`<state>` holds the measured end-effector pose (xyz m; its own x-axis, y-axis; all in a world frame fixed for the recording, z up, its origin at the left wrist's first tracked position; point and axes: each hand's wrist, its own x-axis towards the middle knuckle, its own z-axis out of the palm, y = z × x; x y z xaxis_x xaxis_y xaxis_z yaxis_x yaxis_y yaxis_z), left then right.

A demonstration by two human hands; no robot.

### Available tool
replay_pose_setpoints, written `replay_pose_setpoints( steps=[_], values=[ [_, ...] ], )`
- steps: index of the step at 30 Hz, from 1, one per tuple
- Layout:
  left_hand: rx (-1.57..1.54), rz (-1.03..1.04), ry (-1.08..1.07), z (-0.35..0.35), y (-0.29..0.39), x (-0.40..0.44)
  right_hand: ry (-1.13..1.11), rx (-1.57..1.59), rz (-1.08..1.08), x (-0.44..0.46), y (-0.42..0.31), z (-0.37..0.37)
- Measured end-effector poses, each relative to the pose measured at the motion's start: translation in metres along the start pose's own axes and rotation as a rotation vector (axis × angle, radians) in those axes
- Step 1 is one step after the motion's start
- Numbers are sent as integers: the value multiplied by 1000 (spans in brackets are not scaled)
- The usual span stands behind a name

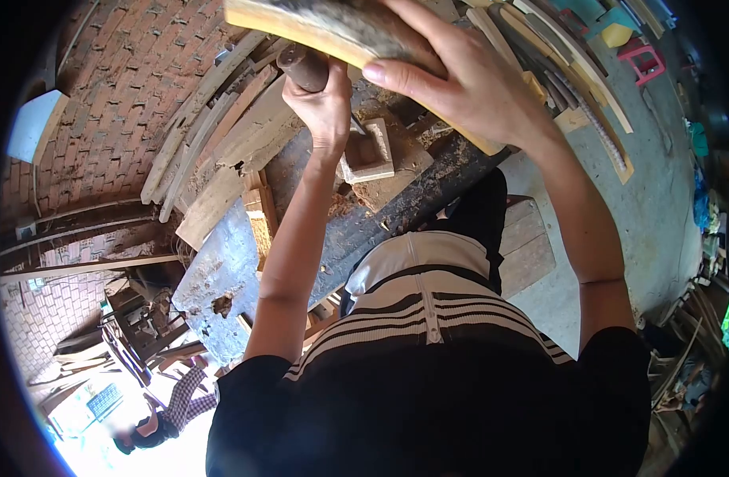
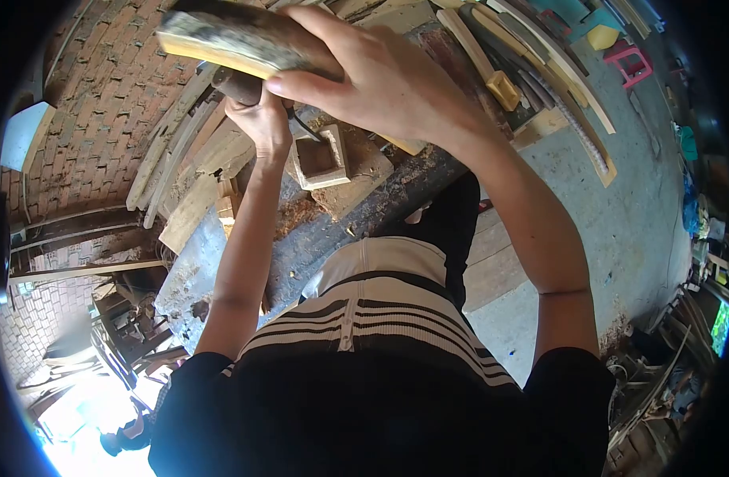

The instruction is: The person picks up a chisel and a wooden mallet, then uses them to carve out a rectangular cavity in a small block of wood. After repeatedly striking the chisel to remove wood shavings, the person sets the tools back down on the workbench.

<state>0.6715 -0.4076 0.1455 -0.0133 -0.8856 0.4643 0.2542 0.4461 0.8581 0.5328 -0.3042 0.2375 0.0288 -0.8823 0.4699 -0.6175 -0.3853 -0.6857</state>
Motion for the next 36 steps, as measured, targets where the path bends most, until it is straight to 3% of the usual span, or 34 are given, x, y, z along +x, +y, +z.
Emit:
replay_pose_setpoints(
  steps=[1,2,3,4,6,7,8,11,13,14,16,17,18,19,23,25,28,32,33,36],
  values=[
    [65,107,17,-1,-4,0,11,67,-53,7,-4,-3],
    [59,80,42,-2,-11,-1,22,136,-109,15,-9,-9],
    [73,72,26,0,-10,-2,-290,93,-74,26,-65,-52],
    [83,64,9,3,-8,-3,-290,96,-73,30,-66,-48],
    [170,30,-63,-2,-12,-8,-82,229,-199,35,-68,-32],
    [150,95,-71,-1,-14,-9,-89,-42,-170,38,-22,-15],
    [125,163,-77,3,-14,-9,-384,-87,113,34,-30,-19],
    [53,139,-62,11,-10,-7,-419,10,203,38,-25,-25],
    [105,64,-94,6,-6,-10,-329,48,29,46,-24,-22],
    [131,29,-66,8,-2,-13,-73,32,-199,51,-28,-15],
    [81,-36,-80,9,4,-15,-94,25,-151,39,-64,-27],
    [41,128,-50,7,-3,-17,-243,-128,-4,36,-44,-15],
    [40,118,-89,3,-10,-16,-383,-287,147,32,-22,-6],
    [62,105,-117,1,-12,-15,-491,-123,301,37,-34,-21],
    [63,113,-77,-5,-13,-4,-492,-246,257,31,-46,-26],
    [40,59,59,-7,-10,2,-207,-4,186,17,-54,-21],
    [54,-14,45,-22,2,10,-344,-56,356,17,-31,-26],
    [43,-12,78,-16,2,6,-145,116,188,12,-22,-10],
    [52,89,128,-10,-3,3,-165,157,59,14,-10,-5],
    [93,105,81,-12,-9,0,-252,112,32,30,-31,-23]
  ],
)
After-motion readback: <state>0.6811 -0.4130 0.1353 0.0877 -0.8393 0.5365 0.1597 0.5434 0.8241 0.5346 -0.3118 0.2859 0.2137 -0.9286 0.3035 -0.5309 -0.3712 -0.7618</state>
